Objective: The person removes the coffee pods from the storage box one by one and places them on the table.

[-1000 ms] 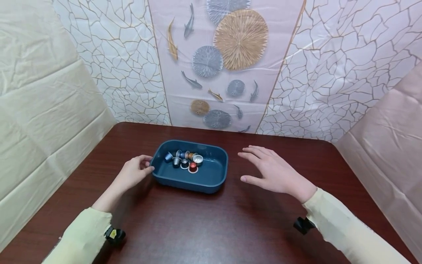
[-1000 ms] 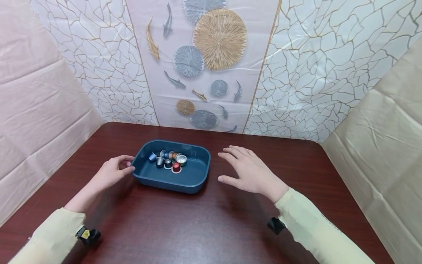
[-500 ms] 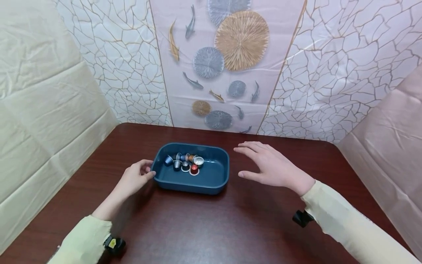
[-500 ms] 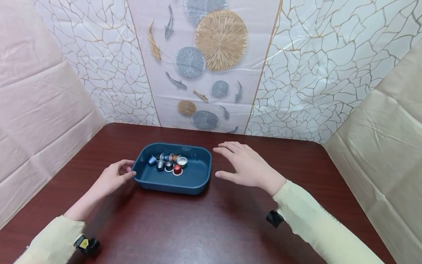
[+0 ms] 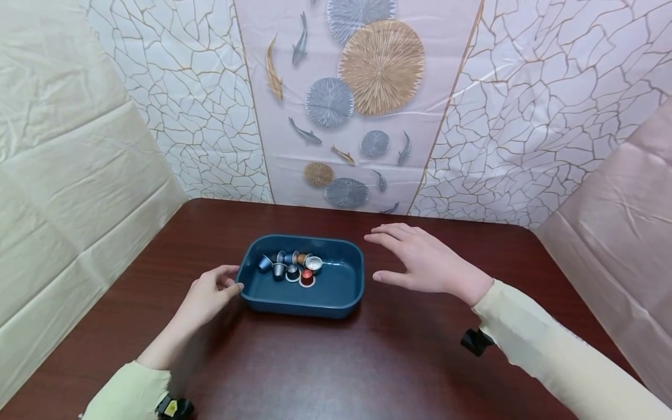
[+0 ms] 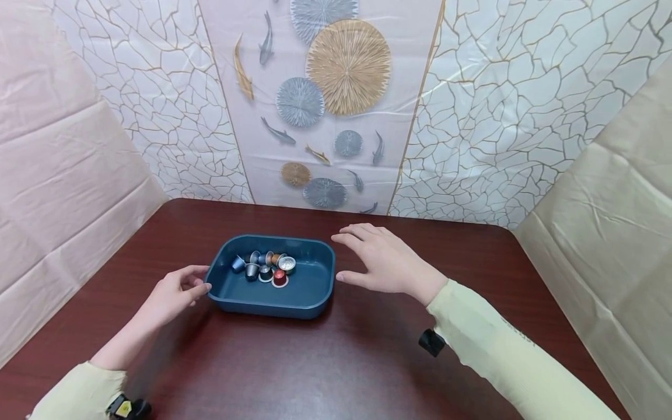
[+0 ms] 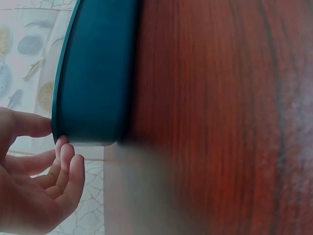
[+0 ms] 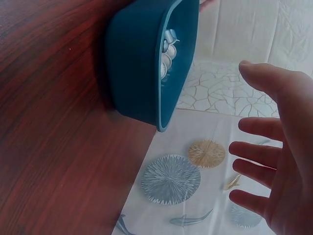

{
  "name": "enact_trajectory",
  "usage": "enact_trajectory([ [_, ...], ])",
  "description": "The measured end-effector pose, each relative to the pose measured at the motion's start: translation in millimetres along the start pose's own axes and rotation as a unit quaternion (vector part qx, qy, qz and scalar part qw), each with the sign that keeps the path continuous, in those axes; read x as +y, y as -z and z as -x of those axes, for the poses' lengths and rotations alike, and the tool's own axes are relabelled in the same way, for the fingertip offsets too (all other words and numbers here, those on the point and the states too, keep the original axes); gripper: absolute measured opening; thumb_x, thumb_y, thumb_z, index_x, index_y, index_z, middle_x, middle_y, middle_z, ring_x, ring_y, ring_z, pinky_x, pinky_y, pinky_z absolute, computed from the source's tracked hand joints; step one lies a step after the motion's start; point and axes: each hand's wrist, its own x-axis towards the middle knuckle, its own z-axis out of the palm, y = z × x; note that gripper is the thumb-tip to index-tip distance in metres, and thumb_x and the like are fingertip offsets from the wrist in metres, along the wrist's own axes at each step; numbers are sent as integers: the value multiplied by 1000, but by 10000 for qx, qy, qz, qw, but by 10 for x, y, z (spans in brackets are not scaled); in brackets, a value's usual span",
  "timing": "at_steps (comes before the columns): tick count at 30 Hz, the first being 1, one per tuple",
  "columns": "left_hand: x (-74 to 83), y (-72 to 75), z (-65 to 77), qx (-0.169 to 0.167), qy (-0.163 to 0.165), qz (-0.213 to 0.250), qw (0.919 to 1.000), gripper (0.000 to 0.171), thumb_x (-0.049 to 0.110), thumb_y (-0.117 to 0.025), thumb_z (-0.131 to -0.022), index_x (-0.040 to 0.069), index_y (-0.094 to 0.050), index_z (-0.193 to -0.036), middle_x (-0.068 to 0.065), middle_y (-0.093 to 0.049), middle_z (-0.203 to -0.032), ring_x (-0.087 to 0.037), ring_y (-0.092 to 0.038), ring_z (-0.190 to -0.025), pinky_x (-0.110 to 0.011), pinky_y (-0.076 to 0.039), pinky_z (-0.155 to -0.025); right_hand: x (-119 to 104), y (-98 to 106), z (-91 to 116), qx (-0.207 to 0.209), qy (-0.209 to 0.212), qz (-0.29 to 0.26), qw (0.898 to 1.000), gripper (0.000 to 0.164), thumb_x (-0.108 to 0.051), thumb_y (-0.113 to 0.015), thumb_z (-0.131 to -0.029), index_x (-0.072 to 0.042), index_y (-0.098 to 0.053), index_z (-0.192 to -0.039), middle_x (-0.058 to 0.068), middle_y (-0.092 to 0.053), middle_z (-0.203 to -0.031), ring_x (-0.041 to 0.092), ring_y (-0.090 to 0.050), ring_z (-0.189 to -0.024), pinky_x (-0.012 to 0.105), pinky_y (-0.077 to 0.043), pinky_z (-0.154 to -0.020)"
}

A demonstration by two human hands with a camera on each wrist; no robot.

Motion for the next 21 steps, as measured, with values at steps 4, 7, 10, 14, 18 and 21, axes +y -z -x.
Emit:
enact_trajectory([
  [4,10,-15,41,12,66,62,10000,45,16,-61,-96,0,-53,-137,-14,-66,-96,-19,-60,-81,-28,-46,-68,2,6,-15,-26,-33,3,10000,71,-56,-65,-89,-20,-47,-147,4,-49,-149,24,-43,-140,51,-38,-113],
  [7,12,-32,67,36,49,77,10000,45,16,-61,-96,0,-53,-137,-13,-66,-95,-19,-59,-80,-28,-46,-68,-6,21,-30,-12,-8,20,10000,71,-56,-65,-89,-20,-47,-147,4,-50,-149,25,-43,-140,51,-37,-113],
  [10,11,-49,104,70,-4,95,9999,45,15,-60,-96,-1,-53,-137,-12,-65,-93,-18,-59,-79,-28,-45,-68,-29,50,-53,24,67,33,10000,71,-55,-67,-87,-19,-49,-146,6,-51,-148,27,-44,-139,52,-38,-112],
  [14,2,-54,174,79,4,114,9999,45,15,-60,-95,0,-53,-136,-11,-64,-93,-18,-59,-79,-28,-45,-67,-61,92,-118,3,221,13,9998,70,-52,-70,-86,-19,-50,-144,5,-53,-146,26,-47,-136,51,-41,-110],
  [18,-11,-43,232,52,44,117,9999,46,17,-61,-95,1,-53,-137,-11,-63,-94,-17,-59,-79,-27,-45,-63,-75,131,-217,-182,362,-119,9991,66,-49,-70,-88,-19,-51,-144,1,-55,-144,22,-49,-134,47,-43,-109],
  [21,-26,-37,267,44,64,152,9999,46,18,-62,-96,1,-53,-138,-10,-63,-94,-16,-57,-77,-26,-45,-61,-86,160,-301,-514,401,-338,9973,64,-46,-69,-90,-21,-49,-145,-1,-53,-145,20,-48,-136,45,-44,-109],
])
